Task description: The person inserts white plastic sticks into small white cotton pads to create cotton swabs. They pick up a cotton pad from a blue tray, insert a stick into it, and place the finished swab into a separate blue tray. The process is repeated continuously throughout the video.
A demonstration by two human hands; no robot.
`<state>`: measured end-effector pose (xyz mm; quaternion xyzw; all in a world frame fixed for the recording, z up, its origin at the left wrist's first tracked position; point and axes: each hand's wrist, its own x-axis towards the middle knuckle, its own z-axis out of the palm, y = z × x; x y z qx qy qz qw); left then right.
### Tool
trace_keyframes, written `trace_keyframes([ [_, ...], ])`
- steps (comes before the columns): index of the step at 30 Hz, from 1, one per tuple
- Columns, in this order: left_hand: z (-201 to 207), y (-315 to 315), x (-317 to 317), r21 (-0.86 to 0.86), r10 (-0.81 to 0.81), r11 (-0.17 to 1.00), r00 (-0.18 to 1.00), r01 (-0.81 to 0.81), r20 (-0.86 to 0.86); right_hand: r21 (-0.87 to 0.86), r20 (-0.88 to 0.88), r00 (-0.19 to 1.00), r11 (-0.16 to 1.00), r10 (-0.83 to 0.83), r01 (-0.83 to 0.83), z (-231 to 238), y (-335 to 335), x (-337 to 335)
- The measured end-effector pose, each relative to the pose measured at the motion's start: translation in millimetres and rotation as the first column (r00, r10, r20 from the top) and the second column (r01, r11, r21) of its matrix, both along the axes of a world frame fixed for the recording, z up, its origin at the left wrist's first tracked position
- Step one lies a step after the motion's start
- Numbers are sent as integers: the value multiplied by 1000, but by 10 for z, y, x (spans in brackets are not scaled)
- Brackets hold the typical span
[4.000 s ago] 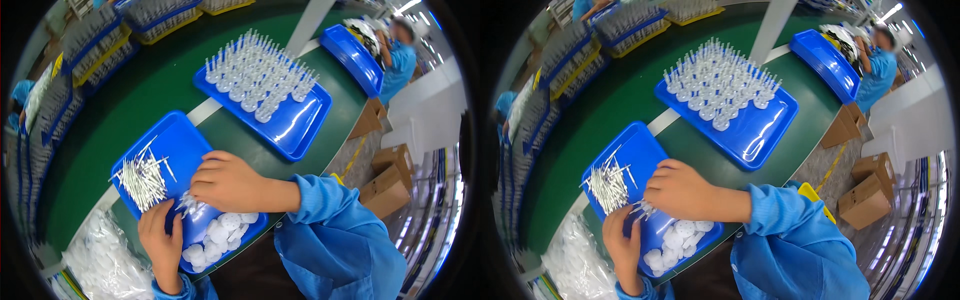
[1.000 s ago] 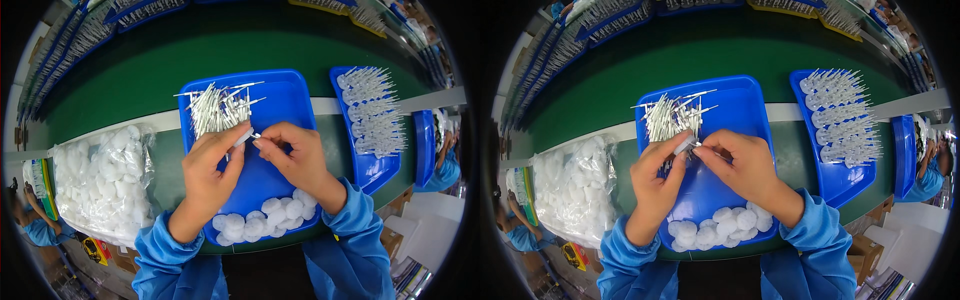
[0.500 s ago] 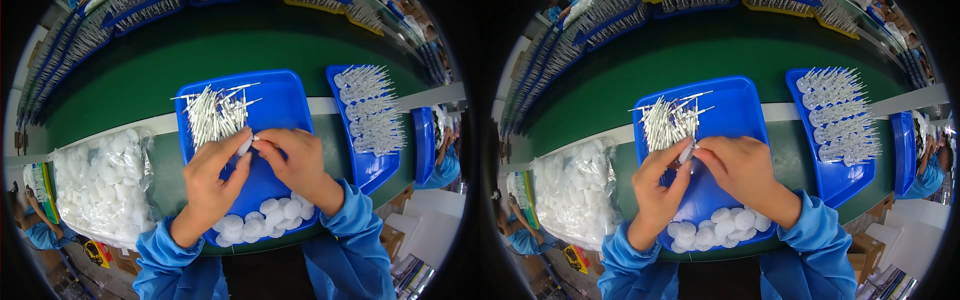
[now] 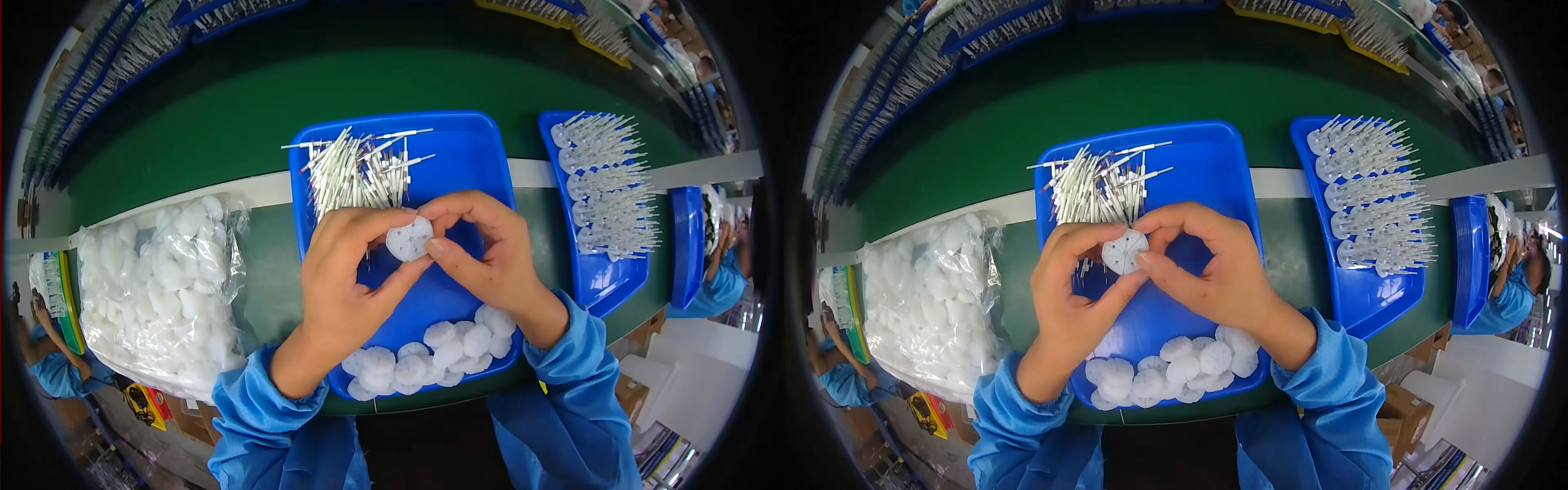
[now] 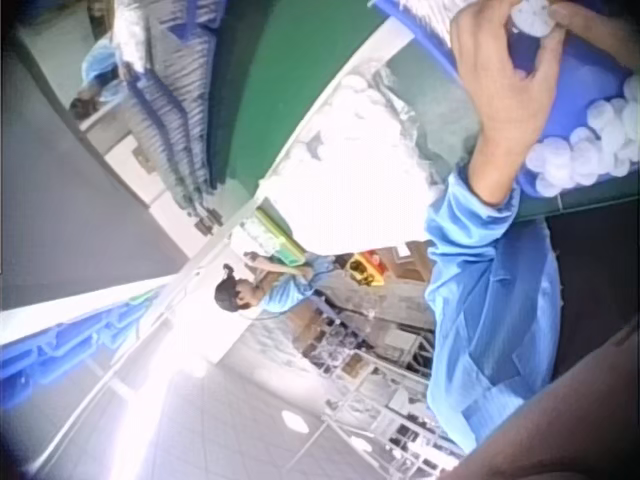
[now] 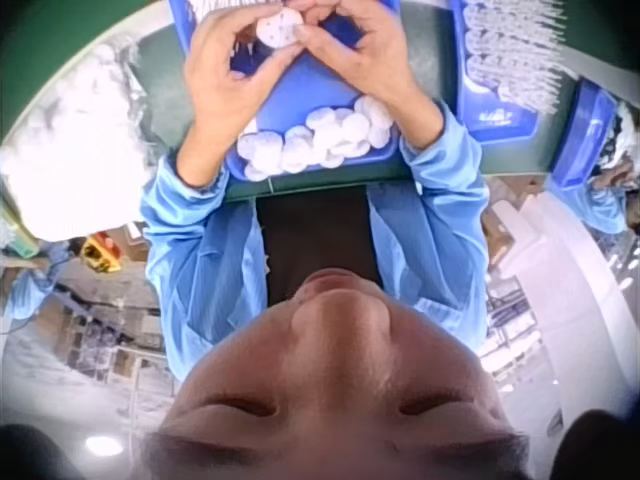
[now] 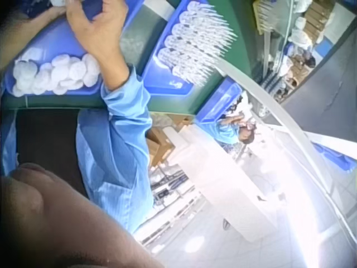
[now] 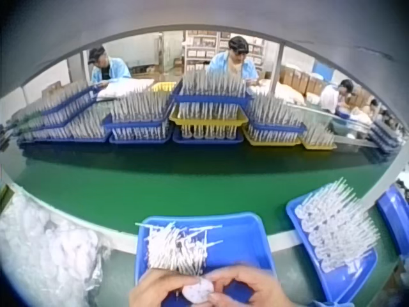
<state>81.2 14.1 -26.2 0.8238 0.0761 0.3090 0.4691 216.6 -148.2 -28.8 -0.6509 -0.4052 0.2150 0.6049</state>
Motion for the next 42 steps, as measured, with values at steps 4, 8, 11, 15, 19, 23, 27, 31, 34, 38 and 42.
trace_keyframes([
  [4,-7,10,-46,-75,-63,996,995,57,-77,28,-172,985,999,31,-27,11,-14,-4],
  [8,-29,32,-61,-121,-116,987,991,106,-74,58,-225,971,996,76,-64,-1,-35,32],
  [11,25,71,-21,0,-161,987,985,161,-56,55,-396,916,997,69,-52,22,-39,31],
  [15,31,36,-20,27,-154,987,985,156,-81,52,-457,885,995,95,-80,-26,-49,76],
  [19,12,12,-30,26,-91,995,994,93,-65,40,-334,939,996,87,-79,-33,-38,40],
  [23,29,-17,-4,39,-41,998,999,41,-8,25,-342,937,997,75,-71,-33,-42,33],
  [27,78,-12,-35,-46,-9,999,1000,9,7,-15,-210,977,1000,-29,26,42,-37,87],
  [31,64,56,-125,-84,-50,996,996,43,-76,-114,643,755,960,-125,255,131,140,283],
  [34,60,56,-19,-158,-53,985,997,63,61,-112,906,422,945,-30,307,64,374,418],
  [38,-35,15,-68,-689,-135,713,990,128,44,-203,842,539,939,22,279,103,344,427],
  [42,-61,21,-22,-695,-101,714,995,81,13,-92,492,863,978,-117,185,248,72,215],
])
